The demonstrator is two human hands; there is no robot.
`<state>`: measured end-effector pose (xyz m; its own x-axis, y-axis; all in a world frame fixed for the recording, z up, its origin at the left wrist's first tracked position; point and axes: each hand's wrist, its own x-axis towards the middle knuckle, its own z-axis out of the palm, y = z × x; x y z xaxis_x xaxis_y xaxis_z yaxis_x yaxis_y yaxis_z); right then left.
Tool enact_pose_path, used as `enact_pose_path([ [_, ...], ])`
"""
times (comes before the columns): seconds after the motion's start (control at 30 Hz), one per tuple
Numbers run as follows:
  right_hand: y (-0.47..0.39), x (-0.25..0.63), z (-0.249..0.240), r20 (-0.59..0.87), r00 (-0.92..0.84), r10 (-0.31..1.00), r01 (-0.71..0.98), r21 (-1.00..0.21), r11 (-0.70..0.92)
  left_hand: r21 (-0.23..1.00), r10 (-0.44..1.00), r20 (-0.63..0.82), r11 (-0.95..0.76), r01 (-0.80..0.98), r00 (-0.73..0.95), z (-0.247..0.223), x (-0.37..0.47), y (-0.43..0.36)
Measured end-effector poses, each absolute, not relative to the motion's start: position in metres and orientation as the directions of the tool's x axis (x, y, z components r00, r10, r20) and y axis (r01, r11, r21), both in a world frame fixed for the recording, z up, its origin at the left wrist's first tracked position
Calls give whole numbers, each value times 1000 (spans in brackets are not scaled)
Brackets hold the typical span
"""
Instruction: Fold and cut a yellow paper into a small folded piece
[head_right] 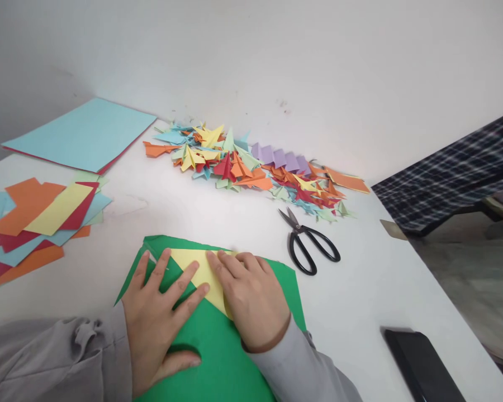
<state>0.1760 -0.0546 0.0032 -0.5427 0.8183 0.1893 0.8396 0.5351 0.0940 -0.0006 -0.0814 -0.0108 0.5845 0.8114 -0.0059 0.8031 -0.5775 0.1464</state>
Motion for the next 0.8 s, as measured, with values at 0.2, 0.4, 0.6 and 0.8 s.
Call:
enact_pose_path([
  [0.2,-55,176,0,205,-542,815,839,79,538,228,815,-70,-548,804,575,1,-4,-73],
  [0.4,-56,176,0,213,-532,820,845,64,531,213,805,-64,-567,796,590,2,-8,-74],
  [0.6,-56,175,1,207,-527,824,847,55,528,160,801,-27,-587,793,598,0,-9,-73],
  [0.8,-56,175,-2,255,-495,830,866,66,496,160,793,98,-609,777,601,-1,-10,-66],
])
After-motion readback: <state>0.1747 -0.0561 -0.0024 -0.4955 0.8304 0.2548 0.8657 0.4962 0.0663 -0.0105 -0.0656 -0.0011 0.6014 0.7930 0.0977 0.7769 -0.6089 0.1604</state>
